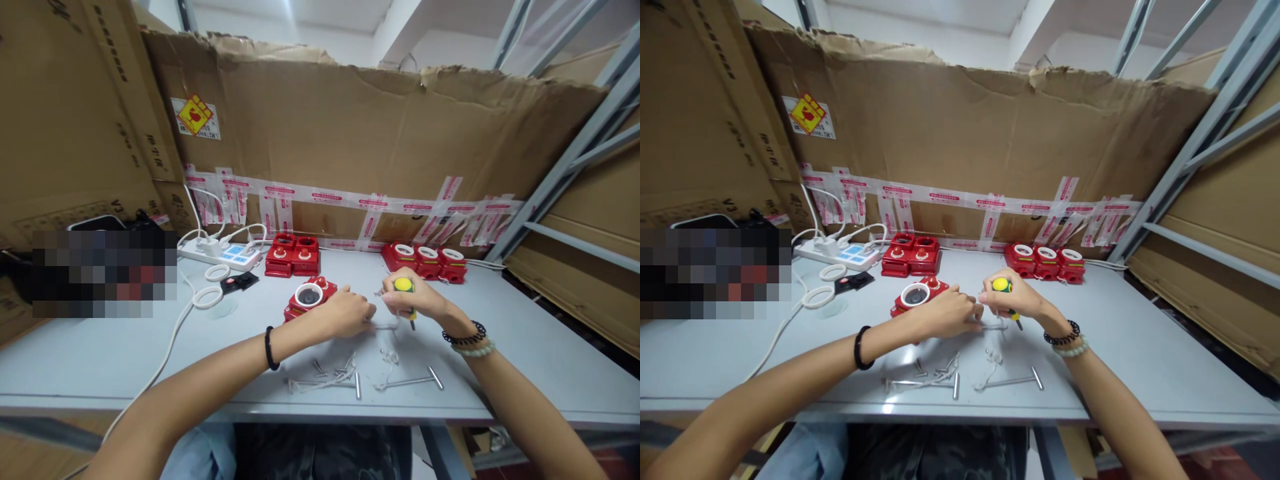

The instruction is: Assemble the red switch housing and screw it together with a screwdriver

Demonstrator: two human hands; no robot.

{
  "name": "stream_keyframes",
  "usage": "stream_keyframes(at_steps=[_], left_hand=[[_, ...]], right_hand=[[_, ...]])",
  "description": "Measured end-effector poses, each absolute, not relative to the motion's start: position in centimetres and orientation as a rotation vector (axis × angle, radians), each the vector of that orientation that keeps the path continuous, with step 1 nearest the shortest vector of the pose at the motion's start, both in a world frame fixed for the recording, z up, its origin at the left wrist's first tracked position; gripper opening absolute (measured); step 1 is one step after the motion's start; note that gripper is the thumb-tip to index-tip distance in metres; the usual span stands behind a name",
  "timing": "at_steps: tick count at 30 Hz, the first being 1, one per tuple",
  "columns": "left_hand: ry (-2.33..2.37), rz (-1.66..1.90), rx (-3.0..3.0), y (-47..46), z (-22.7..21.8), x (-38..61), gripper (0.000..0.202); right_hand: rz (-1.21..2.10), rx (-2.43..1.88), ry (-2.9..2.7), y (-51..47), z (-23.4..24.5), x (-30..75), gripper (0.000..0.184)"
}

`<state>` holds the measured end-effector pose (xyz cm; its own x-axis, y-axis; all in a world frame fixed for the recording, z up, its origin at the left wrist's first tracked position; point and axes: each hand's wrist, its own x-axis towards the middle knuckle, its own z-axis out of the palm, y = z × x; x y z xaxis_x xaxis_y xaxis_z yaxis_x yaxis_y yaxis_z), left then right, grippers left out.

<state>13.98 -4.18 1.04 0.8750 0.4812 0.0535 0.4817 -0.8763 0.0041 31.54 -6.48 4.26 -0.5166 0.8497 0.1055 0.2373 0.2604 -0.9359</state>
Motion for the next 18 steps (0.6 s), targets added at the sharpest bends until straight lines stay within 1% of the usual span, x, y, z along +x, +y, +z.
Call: stream_keyframes(at_steps=[2,5,7,9,13,16,18], left_hand=[[-0.836,-0.240,-3.098,-4.2,1.3,12.9,0.029],[-0.930,-0.733,-3.181,-4.5,1.8,11.0,0.032],[-0.922,-1.066,-3.205,-4.9,2.0,10.2,0.033],[-0.875,-1.293,-3.208,-5.2,2.1,9.9,0.028],[-0.819,-1.462,-3.182,-5.5,1.9,10.0,0.016],[-0.826,-1.535,-3.201,-5.2,1.7,9.8,0.012],[-0.881,-1.562,-3.255,-5.0,1.6,9.4,0.013]], right_hand=[[1.367,-0.934,-1.883,-6.5,4.2,31.5,0.040],[1.463,-0.856,-1.829,-6.4,4.1,31.2,0.038],[1.490,-0.830,-1.814,-6.5,4.2,30.9,0.037],[1.509,-0.826,-1.818,-6.6,4.4,30.4,0.037],[1.551,-0.810,-1.857,-6.3,4.4,29.5,0.035],[1.564,-0.804,-1.884,-5.8,4.3,29.1,0.038],[1.491,-0.858,-1.930,-5.7,4.4,28.8,0.036]])
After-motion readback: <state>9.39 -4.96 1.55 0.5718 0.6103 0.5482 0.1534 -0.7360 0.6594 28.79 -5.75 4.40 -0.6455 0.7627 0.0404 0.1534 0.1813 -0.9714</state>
